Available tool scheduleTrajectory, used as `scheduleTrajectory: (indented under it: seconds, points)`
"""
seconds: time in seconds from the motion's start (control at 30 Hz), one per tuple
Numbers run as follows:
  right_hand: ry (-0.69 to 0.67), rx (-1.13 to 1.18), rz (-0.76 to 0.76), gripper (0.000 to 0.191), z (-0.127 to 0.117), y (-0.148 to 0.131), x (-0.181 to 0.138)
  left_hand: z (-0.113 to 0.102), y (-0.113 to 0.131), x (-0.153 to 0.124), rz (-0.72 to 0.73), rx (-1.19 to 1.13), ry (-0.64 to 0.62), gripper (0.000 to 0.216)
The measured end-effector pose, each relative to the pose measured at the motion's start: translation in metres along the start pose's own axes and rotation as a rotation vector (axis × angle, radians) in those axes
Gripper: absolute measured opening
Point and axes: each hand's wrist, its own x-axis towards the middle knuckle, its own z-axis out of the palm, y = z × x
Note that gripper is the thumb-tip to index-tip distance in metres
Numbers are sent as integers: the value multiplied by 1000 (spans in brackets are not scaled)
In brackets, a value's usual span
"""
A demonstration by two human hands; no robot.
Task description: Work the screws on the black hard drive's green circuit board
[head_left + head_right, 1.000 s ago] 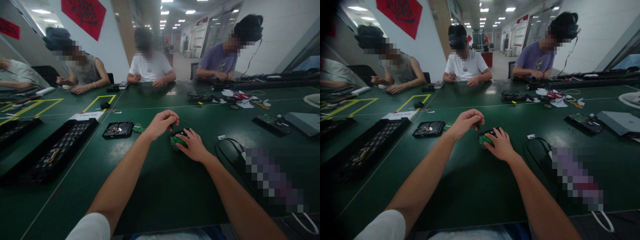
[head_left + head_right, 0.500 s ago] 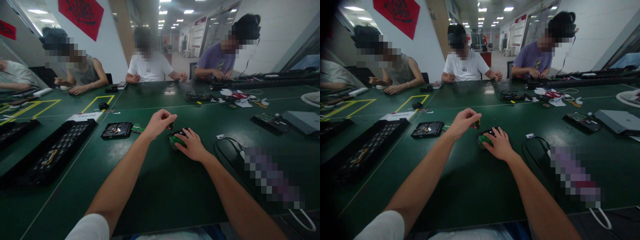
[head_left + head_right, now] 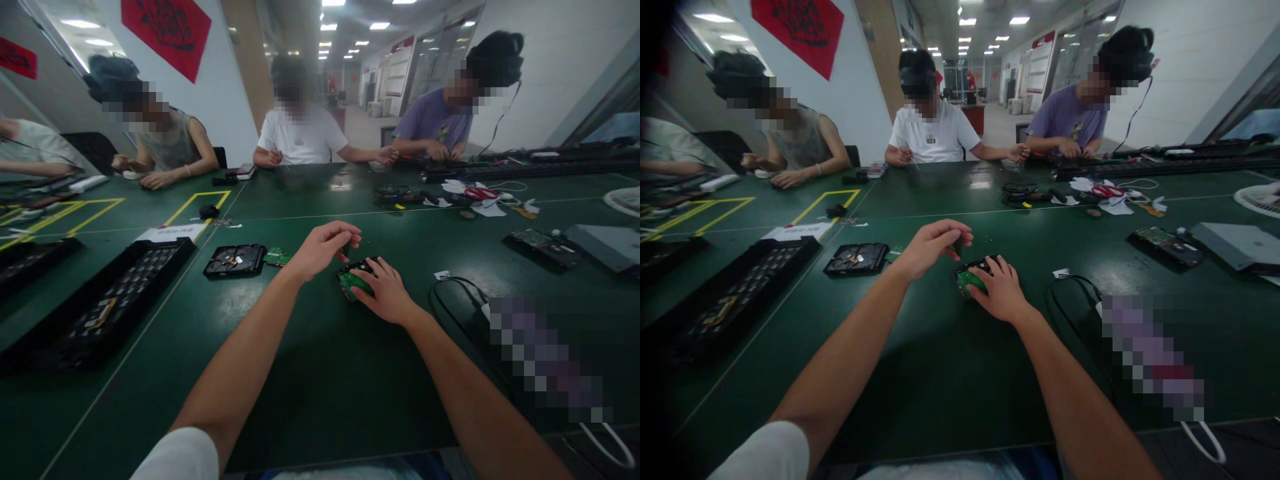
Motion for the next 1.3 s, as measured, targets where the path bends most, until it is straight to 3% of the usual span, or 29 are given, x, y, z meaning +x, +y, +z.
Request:
scheduleTrajectory:
  seconds: [0.23, 0.47, 0.83, 1.3]
  points:
    - [-18, 7, -4, 58, -2, 0, 1, 3, 3, -1, -71, -119, -40, 28]
    - [-12, 10, -4, 60, -1, 1, 0, 1, 3, -1, 13, 34, 9, 28]
    - [-42, -1, 21, 58, -3, -2, 2, 16, 7, -5, 14, 73, -9, 28]
    - [-22, -2, 11, 58, -2, -1, 1, 9, 8, -4, 20, 131, 6, 32]
